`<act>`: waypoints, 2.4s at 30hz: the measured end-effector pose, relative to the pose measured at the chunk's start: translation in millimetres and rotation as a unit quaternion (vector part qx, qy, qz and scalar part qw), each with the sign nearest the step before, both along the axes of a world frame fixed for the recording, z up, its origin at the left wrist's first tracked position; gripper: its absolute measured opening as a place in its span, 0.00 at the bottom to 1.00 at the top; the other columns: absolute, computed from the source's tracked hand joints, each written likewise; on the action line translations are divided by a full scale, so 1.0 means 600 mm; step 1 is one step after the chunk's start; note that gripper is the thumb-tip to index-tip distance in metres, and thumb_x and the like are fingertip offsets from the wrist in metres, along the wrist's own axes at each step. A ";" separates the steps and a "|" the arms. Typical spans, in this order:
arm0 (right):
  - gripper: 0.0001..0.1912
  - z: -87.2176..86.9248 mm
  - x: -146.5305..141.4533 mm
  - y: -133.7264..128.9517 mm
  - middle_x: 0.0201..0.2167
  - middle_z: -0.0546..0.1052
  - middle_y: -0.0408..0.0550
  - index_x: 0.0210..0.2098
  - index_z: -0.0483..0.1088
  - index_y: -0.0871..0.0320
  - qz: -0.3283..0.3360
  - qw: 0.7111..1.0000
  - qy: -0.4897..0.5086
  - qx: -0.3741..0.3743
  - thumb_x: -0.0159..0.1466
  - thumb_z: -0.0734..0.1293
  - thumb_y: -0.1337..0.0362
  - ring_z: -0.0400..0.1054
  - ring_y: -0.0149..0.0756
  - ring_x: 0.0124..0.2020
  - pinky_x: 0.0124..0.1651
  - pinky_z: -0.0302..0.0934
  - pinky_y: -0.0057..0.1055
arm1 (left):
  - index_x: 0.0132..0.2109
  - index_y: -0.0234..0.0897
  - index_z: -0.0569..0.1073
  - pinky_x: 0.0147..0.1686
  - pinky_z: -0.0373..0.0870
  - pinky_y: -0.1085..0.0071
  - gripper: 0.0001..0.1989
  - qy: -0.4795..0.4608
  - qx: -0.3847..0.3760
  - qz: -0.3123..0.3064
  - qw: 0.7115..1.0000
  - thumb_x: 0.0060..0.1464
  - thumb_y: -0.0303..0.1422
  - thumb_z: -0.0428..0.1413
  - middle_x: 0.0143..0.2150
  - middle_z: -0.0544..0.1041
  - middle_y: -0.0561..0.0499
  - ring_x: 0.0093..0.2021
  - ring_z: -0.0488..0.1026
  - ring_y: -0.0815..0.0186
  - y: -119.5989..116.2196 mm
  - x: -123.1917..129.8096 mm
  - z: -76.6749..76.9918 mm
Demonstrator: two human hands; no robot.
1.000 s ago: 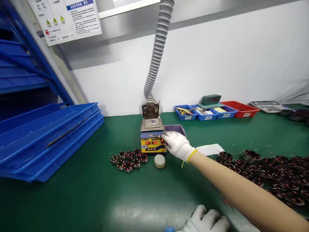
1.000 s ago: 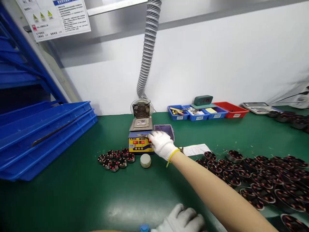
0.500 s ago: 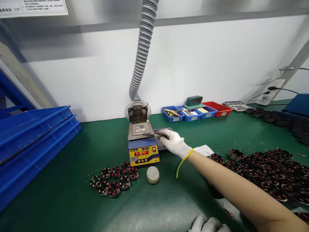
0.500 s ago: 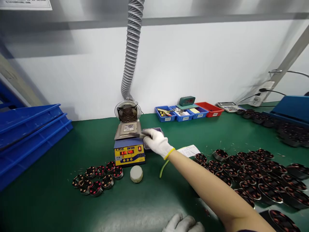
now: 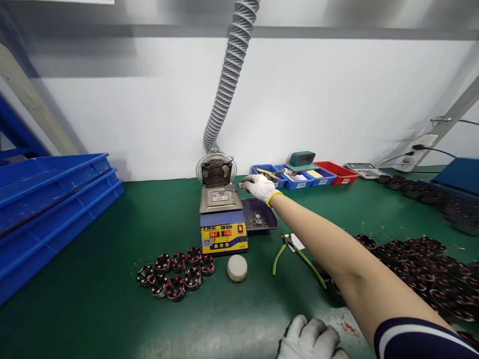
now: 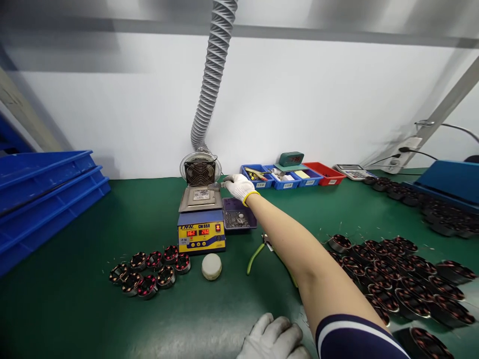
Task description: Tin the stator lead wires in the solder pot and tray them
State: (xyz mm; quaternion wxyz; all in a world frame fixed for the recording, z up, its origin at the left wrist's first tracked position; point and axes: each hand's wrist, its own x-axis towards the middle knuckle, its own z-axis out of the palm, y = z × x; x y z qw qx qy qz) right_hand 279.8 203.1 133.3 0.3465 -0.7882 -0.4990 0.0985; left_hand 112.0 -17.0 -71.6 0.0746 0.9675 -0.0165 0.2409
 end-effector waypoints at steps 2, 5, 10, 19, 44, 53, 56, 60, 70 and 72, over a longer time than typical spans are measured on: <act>0.16 -0.002 -0.004 -0.003 0.33 0.78 0.44 0.47 0.76 0.55 0.003 1.000 -0.005 -0.009 0.61 0.66 0.58 0.70 0.35 0.37 0.46 0.62 0.28 | 0.39 0.43 0.76 0.42 0.68 0.64 0.08 0.002 -0.019 0.006 1.000 0.56 0.39 0.54 0.44 0.77 0.52 0.43 0.72 0.61 0.000 -0.001 0.003; 0.16 -0.003 -0.010 -0.012 0.36 0.78 0.44 0.47 0.76 0.54 0.012 1.000 -0.011 -0.016 0.61 0.66 0.59 0.71 0.35 0.39 0.47 0.62 0.29 | 0.39 0.44 0.75 0.41 0.68 0.66 0.08 0.006 -0.048 0.020 0.999 0.58 0.38 0.53 0.45 0.77 0.54 0.42 0.71 0.63 0.001 -0.002 0.008; 0.15 -0.006 -0.014 -0.033 0.39 0.78 0.42 0.46 0.76 0.53 0.031 0.999 -0.006 -0.015 0.60 0.66 0.62 0.71 0.34 0.41 0.48 0.62 0.27 | 0.40 0.45 0.75 0.40 0.67 0.68 0.06 0.015 -0.087 0.016 0.996 0.58 0.37 0.54 0.44 0.77 0.55 0.41 0.71 0.65 0.001 -0.003 0.018; 0.16 -0.020 -0.027 -0.004 0.39 0.78 0.46 0.47 0.75 0.55 0.001 1.000 0.008 0.000 0.60 0.66 0.60 0.70 0.38 0.45 0.53 0.61 0.32 | 0.41 0.44 0.74 0.46 0.67 0.64 0.07 0.065 -0.080 -0.039 0.994 0.55 0.36 0.55 0.49 0.76 0.54 0.48 0.71 0.61 0.032 0.003 0.029; 0.17 -0.036 -0.018 -0.011 0.42 0.78 0.44 0.45 0.76 0.56 0.061 0.997 0.047 0.023 0.58 0.63 0.66 0.71 0.34 0.45 0.54 0.63 0.31 | 0.50 0.36 0.72 0.62 0.55 0.53 0.26 0.095 -0.185 0.031 0.978 0.49 0.49 0.54 0.59 0.68 0.45 0.61 0.61 0.52 0.089 -0.032 0.117; 0.16 -0.045 -0.021 0.016 0.44 0.77 0.46 0.46 0.75 0.58 0.035 0.998 0.038 0.039 0.59 0.64 0.64 0.70 0.35 0.49 0.56 0.61 0.31 | 0.50 0.36 0.73 0.61 0.56 0.50 0.27 0.104 -0.195 0.026 0.975 0.50 0.51 0.53 0.58 0.69 0.44 0.60 0.62 0.51 0.092 -0.031 0.122; 0.16 -0.043 -0.031 0.022 0.44 0.77 0.45 0.46 0.75 0.56 0.042 0.998 0.021 0.033 0.59 0.64 0.64 0.70 0.36 0.49 0.56 0.61 0.32 | 0.50 0.37 0.73 0.62 0.56 0.52 0.27 0.097 -0.205 0.026 0.974 0.49 0.50 0.54 0.59 0.69 0.45 0.60 0.62 0.52 0.091 -0.033 0.122; 0.19 -0.042 -0.034 0.025 0.44 0.77 0.44 0.48 0.74 0.55 0.054 0.998 0.008 0.025 0.59 0.63 0.67 0.70 0.36 0.49 0.58 0.60 0.32 | 0.50 0.38 0.73 0.61 0.56 0.52 0.26 0.089 -0.208 0.026 0.974 0.47 0.48 0.57 0.59 0.68 0.46 0.60 0.61 0.51 0.090 -0.035 0.120; 0.20 -0.047 -0.026 0.000 0.43 0.78 0.44 0.47 0.74 0.56 0.088 0.996 0.021 0.024 0.57 0.62 0.70 0.71 0.34 0.46 0.56 0.62 0.33 | 0.49 0.37 0.73 0.61 0.56 0.52 0.25 0.081 -0.200 0.028 0.976 0.48 0.47 0.56 0.59 0.68 0.45 0.60 0.62 0.51 0.090 -0.032 0.116; 0.20 -0.049 -0.024 -0.001 0.44 0.78 0.43 0.47 0.74 0.56 0.090 0.995 0.027 0.028 0.57 0.61 0.70 0.72 0.34 0.46 0.56 0.63 0.31 | 0.49 0.37 0.73 0.62 0.55 0.52 0.25 0.082 -0.200 0.027 0.976 0.48 0.47 0.57 0.59 0.68 0.46 0.60 0.62 0.52 0.090 -0.032 0.115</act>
